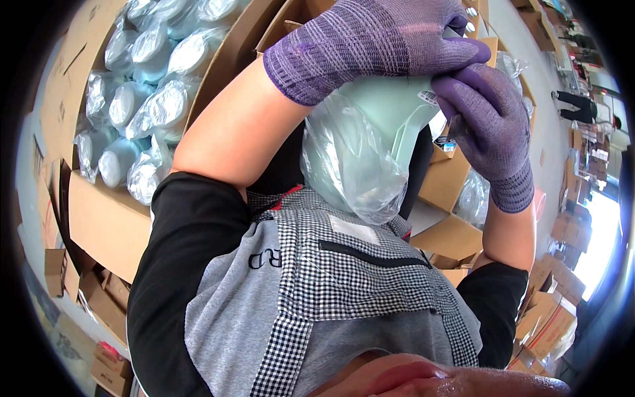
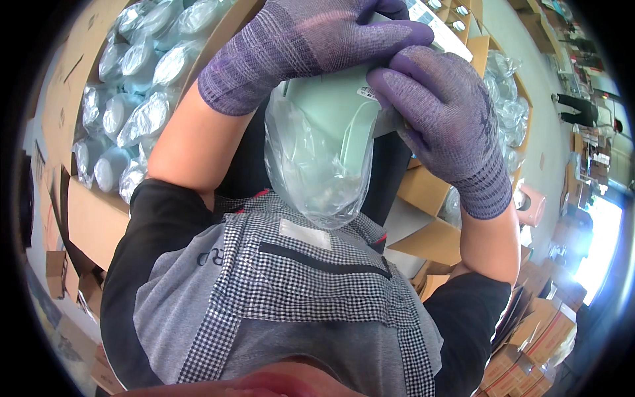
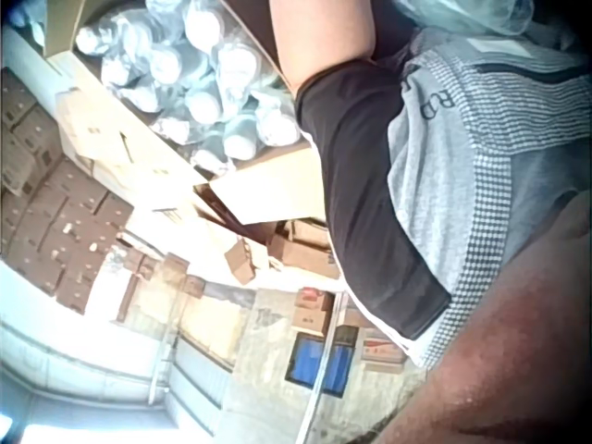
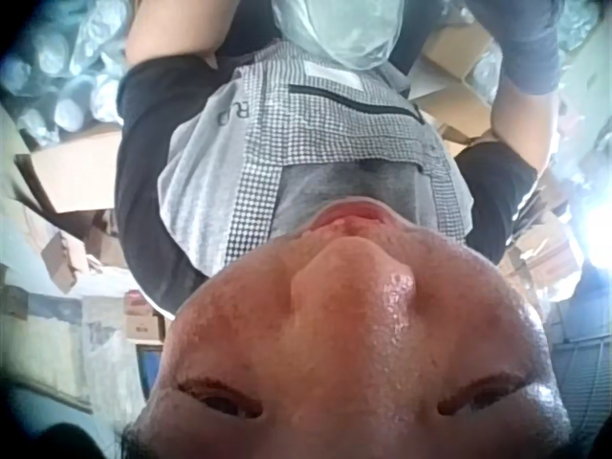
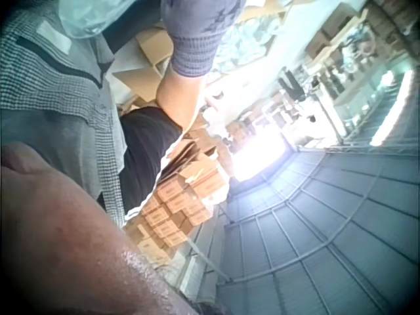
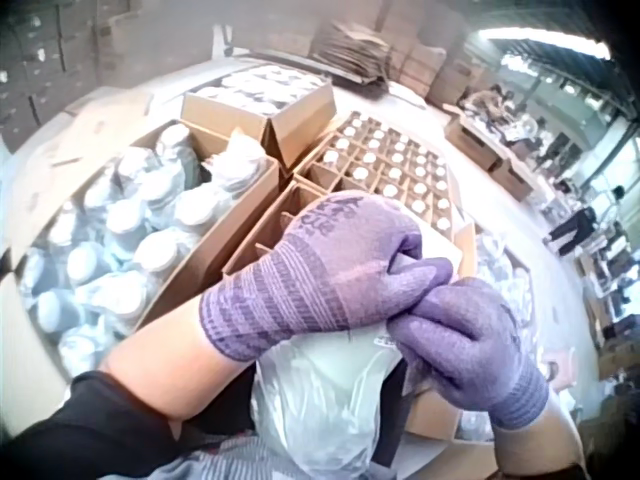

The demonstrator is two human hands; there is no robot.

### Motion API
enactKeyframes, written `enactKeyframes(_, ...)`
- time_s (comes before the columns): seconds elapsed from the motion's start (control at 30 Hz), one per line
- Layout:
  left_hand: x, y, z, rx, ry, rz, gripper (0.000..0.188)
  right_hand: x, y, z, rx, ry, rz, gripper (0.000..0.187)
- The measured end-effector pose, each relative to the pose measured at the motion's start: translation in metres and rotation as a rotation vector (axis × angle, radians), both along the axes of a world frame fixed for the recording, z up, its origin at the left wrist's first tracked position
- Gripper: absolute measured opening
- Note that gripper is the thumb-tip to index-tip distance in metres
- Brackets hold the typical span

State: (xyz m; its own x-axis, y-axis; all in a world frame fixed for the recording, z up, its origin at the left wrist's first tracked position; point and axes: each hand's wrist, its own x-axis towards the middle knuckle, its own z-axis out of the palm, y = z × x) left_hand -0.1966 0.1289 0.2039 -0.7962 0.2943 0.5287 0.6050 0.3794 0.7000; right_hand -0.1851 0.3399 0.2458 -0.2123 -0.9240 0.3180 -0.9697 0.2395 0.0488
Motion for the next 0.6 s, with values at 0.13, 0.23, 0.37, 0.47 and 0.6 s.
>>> enactKeyframes(0.13,0.004,-0.001,0.003,-0.029,-0.023,0.035,0.046,0.002,-0.002,0.0,0.078,0.042,0.017,0.042)
enactKeyframes(0.23,0.0,0.001,-0.002,0.036,0.003,-0.016,0.046,0.005,-0.001,0.005,0.117,0.061,0.057,0.042)
enactKeyframes(0.37,0.005,0.003,0.002,-0.04,0.021,0.031,0.045,0.007,0.003,-0.003,0.019,-0.017,0.004,0.042)
enactKeyframes(0.47,0.004,0.003,0.004,-0.078,0.015,0.027,0.046,0.005,0.002,-0.006,-0.001,-0.054,-0.036,0.043)
enactKeyframes(0.6,0.0,0.006,-0.004,-0.052,0.057,0.054,0.046,0.0,-0.001,0.001,0.049,0.013,0.055,0.042)
